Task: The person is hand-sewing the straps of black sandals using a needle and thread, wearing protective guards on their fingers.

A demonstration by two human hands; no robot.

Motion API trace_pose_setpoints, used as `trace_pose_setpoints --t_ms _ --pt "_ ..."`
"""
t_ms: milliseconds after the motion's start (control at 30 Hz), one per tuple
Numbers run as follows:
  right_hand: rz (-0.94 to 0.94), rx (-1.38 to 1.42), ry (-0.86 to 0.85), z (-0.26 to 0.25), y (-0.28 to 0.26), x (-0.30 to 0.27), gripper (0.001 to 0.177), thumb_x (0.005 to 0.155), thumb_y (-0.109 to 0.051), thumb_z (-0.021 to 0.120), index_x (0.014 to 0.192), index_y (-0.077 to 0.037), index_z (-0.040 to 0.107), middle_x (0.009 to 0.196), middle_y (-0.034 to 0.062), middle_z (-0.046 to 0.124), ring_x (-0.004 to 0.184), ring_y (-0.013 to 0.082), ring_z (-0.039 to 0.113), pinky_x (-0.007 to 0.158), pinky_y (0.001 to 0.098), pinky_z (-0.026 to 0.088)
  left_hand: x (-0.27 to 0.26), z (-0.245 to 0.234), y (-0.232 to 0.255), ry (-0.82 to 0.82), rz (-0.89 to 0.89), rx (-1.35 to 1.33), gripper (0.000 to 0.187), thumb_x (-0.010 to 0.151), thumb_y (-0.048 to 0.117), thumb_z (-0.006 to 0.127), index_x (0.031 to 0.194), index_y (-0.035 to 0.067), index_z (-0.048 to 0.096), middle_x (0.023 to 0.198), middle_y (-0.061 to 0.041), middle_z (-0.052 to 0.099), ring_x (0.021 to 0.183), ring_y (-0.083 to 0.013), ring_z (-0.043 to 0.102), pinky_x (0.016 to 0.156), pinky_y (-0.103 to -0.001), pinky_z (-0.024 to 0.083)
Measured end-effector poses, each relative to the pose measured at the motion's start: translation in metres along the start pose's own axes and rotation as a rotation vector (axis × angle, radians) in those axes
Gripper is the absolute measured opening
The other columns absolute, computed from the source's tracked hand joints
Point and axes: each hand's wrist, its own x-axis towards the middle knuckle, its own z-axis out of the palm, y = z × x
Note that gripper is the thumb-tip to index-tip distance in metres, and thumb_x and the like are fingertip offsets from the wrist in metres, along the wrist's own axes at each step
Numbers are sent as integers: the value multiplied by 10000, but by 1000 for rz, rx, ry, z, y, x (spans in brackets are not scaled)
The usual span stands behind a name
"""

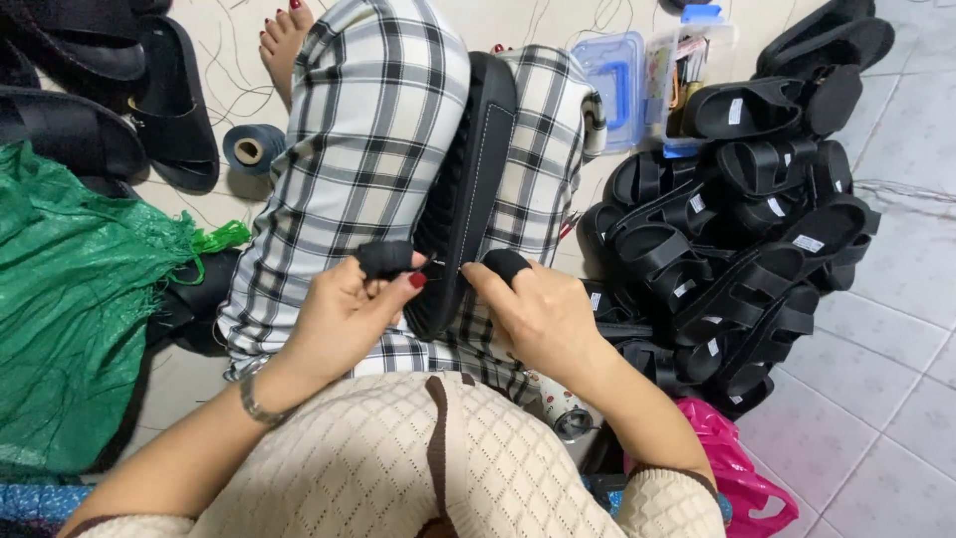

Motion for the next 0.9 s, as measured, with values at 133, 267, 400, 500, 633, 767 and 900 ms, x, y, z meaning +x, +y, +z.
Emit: trace_pose_setpoints --t_ms 133,267,400,500,633,767,900 --pt "30 -106 43 19 -5 -14 267 934 -160 533 1171 -197 651 600 10 476 528 204 563 475 292 497 0 5 -1 -47 178 121 211 803 100 818 1006 52 785 593 -101 648 479 -130 632 468 -260 516" --pt "45 -229 66 0 -25 -8 324 898 -106 534 1192 -197 634 603 26 447 559 222 558 502 307 489 4 15 -56 85 676 725 341 808 336 872 979 64 757 730 -87 579 605 -258 643 586 -342 543" --pt "150 -310 -215 -49 -18 -30 612 813 -59 618 1380 -280 548 587 -33 439 493 175 452 388 324 391 2 15 -34 65 573 756 563 805 382 873 1163 19 635 993 -193 533 871 -345 608 814 -382 557" --pt "215 -184 -407 -74 2 -43 716 863 -164 654 1532 -303 441 613 -44 420 449 142 367 334 354 338 2 5 -5 -12 326 702 572 797 427 828 1170 24 669 1281 -72 540 1128 -292 517 1044 -379 480" --pt "423 618 -68 -46 12 -41 399 920 -288 703 1221 -46 598 1023 78 700 756 145 672 649 279 545 -8 -17 7 89 113 684 941 625 482 937 1408 101 578 632 67 398 662 -159 416 1001 -327 385" --pt "585 773 237 -5 -3 -24 478 819 -142 851 1184 -60 554 997 42 661 570 11 423 518 163 385 4 -9 -3 -2 464 676 979 697 426 941 1482 111 448 1331 -188 432 1157 -325 469 1069 -400 457" --pt "345 457 48 11 17 -32 322 791 -29 676 1099 -111 630 889 82 632 773 228 621 699 337 495 7 5 -22 22 563 942 1025 726 609 890 1508 173 391 1305 -272 509 1026 -380 590 794 -453 562"
